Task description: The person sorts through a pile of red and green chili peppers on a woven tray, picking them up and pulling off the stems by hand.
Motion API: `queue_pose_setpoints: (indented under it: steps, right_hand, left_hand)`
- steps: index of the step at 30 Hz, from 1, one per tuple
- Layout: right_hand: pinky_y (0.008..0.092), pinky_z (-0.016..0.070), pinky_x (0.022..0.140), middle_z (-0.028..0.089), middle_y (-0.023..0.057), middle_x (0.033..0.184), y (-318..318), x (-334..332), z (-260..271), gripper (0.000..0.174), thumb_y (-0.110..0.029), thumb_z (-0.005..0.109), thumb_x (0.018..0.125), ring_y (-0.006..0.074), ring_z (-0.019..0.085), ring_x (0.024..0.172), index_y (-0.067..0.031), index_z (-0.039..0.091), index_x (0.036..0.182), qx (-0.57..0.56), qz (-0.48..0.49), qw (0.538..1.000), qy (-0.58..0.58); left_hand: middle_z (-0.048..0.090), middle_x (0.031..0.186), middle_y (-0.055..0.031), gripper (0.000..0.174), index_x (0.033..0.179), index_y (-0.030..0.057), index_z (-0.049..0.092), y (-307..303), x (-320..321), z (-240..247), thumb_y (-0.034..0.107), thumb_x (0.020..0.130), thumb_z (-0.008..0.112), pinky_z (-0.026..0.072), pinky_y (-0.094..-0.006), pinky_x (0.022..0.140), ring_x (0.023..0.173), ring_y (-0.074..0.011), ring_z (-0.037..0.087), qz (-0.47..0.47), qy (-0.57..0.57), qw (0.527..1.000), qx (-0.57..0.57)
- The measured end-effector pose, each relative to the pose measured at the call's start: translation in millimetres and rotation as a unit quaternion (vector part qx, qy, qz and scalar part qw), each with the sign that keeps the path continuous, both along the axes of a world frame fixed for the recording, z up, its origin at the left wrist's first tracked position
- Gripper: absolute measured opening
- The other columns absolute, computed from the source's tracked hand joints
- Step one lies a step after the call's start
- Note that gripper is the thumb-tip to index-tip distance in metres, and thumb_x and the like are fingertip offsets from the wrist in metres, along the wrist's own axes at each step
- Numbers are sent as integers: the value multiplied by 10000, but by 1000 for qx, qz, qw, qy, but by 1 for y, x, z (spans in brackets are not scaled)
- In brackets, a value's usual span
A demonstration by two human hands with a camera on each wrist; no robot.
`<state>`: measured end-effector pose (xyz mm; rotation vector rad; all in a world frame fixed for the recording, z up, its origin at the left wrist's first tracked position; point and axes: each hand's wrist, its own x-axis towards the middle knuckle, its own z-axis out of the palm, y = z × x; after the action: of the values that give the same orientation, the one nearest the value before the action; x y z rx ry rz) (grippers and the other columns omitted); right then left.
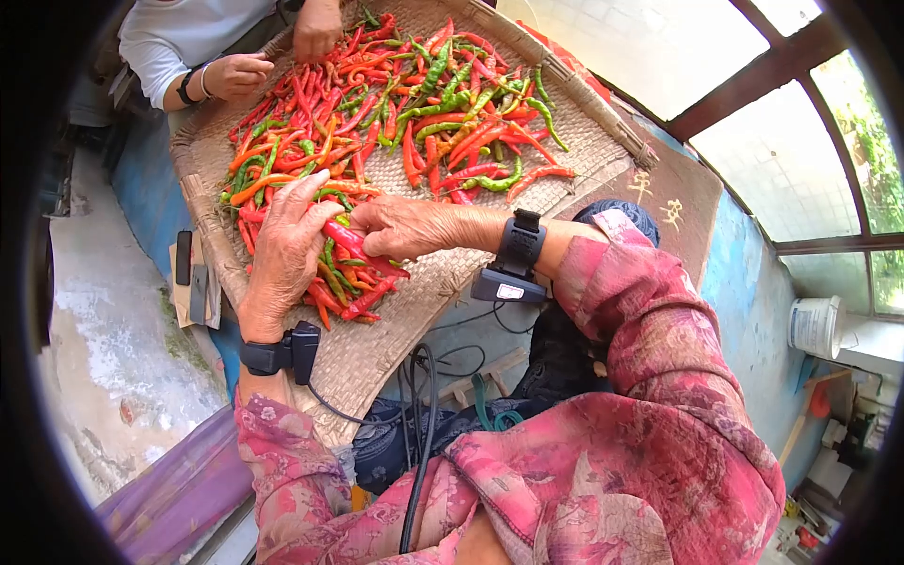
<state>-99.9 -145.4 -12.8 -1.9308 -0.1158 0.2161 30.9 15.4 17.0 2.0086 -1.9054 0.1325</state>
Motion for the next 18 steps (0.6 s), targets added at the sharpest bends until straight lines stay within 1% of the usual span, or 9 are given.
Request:
queue_pose_setpoints:
  steps: [1,4,5,6,8,10,11,14,18]
  right_hand:
    - [294,430,562,517,50,643,-1,0,-1,178,-183,472,769,140,518,609,-13,508,808,1,-1,1000,2]
    - [249,431,546,525,3,671,-7,4,2,296,-313,520,901,86,516,635,-20,549,874,139,-27,986,81]
    - [234,448,548,552,2,703,-13,10,-4,387,-395,517,914,80,527,638,-14,583,914,86,-60,994,16]
    - [239,475,583,592,25,760,-20,15,-1,365,-353,527,913,87,557,661,-3,610,975,55,-107,993,8]
    - [339,498,655,636,99,768,-32,28,-6,328,-286,532,872,196,609,703,21,619,946,-35,-218,972,-77]
    - [384,498,693,647,135,790,-43,41,-14,302,-236,521,854,272,631,744,19,617,983,-83,-267,949,-144]
    - [439,486,681,634,196,790,-45,49,-18,260,-198,494,845,360,621,742,24,614,905,-125,-278,935,-182]
    - [475,465,671,594,248,753,-48,64,-35,247,-188,488,837,411,593,744,38,583,815,-202,-255,937,-127]
    - [495,448,651,562,267,690,-40,72,-51,276,-207,497,830,432,579,715,50,548,742,-195,-278,937,-84]
  left_hand:
    - [511,1235,-120,279,985,35,583,-1,-2,1,-44,718,559,378,-396,983,1149,-314,465,4,-11,1000,-11]
    - [535,1202,-117,228,984,42,587,3,6,-1,21,764,529,378,-413,966,1130,-286,488,40,-48,998,-13]
    - [574,1137,-126,206,967,33,584,3,10,1,22,779,503,404,-401,939,1090,-289,522,49,-64,996,-37]
    - [574,1137,-126,206,967,33,584,6,16,1,22,779,503,404,-401,939,1090,-289,522,50,-65,996,-38]
    - [593,1094,-138,199,959,27,582,12,27,3,22,775,504,427,-394,913,1055,-300,543,83,-62,992,-67]
    - [604,1059,-150,216,951,14,577,16,29,9,-26,755,496,442,-390,896,1028,-310,556,80,-86,990,-80]
    - [600,1075,-145,242,966,15,571,21,31,12,-56,752,484,442,-389,898,1039,-312,551,107,-43,990,-77]
    - [601,1080,-139,297,1001,23,566,33,39,15,-96,752,456,449,-388,890,1043,-313,550,141,8,986,-89]
    - [598,1069,-141,331,1015,16,575,47,45,18,-115,734,460,449,-387,891,1027,-313,551,160,27,984,-68]
